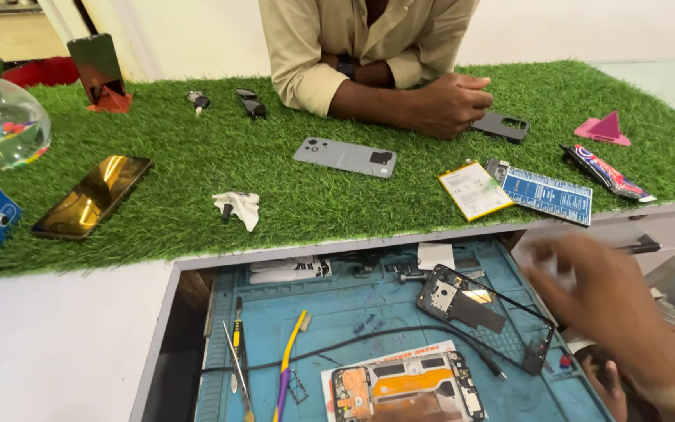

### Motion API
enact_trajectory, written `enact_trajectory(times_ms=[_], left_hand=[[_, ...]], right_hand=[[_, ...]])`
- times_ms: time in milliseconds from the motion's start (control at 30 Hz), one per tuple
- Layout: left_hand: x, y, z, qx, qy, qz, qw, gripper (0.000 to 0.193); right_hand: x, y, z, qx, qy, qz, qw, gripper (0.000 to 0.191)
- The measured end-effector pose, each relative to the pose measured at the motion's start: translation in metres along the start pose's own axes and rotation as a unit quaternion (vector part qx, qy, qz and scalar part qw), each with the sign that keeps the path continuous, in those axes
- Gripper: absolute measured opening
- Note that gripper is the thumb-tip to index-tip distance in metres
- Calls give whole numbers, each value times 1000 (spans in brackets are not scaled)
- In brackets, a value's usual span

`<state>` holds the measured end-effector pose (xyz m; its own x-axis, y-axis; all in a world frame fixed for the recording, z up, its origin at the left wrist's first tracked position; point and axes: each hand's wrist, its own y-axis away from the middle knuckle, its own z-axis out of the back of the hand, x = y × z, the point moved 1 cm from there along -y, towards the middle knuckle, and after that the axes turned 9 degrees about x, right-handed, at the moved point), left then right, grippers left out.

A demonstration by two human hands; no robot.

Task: The person assembles a smartphone by placing the battery and internal components into the chassis, then attaching the back cover. They use a screwdriver to secure screws and a toothbrush to clean the interior. The person also handles a screen protector package and a SIM tray during the process.

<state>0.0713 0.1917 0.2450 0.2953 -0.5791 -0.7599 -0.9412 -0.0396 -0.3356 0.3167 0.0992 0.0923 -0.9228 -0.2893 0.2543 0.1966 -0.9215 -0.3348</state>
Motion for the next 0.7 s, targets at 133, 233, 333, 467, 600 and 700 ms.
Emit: enact_trajectory(times_ms=[133,233,333,467,600,700], left_hand=[[-15,-11,-42,75,26,138,987,42],[-7,-7,-64,17,-104,150,983,42],[-4,-7,-41,51,-115,168,978,42],[-6,-10,3,91,-124,122,981,36],[23,16,-21,-101,-329,-97,934,31],[165,116,-93,-442,-614,-94,648,38]], right_hand=[[23,-82,7,-11,97,-16,995,41],[34,-114,-2,46,167,-68,983,59],[26,-128,-20,52,180,-71,980,64],[10,-143,-20,48,18,-112,992,46],[16,-112,2,15,-195,-120,973,19],[26,-64,20,63,-290,-38,954,9]])
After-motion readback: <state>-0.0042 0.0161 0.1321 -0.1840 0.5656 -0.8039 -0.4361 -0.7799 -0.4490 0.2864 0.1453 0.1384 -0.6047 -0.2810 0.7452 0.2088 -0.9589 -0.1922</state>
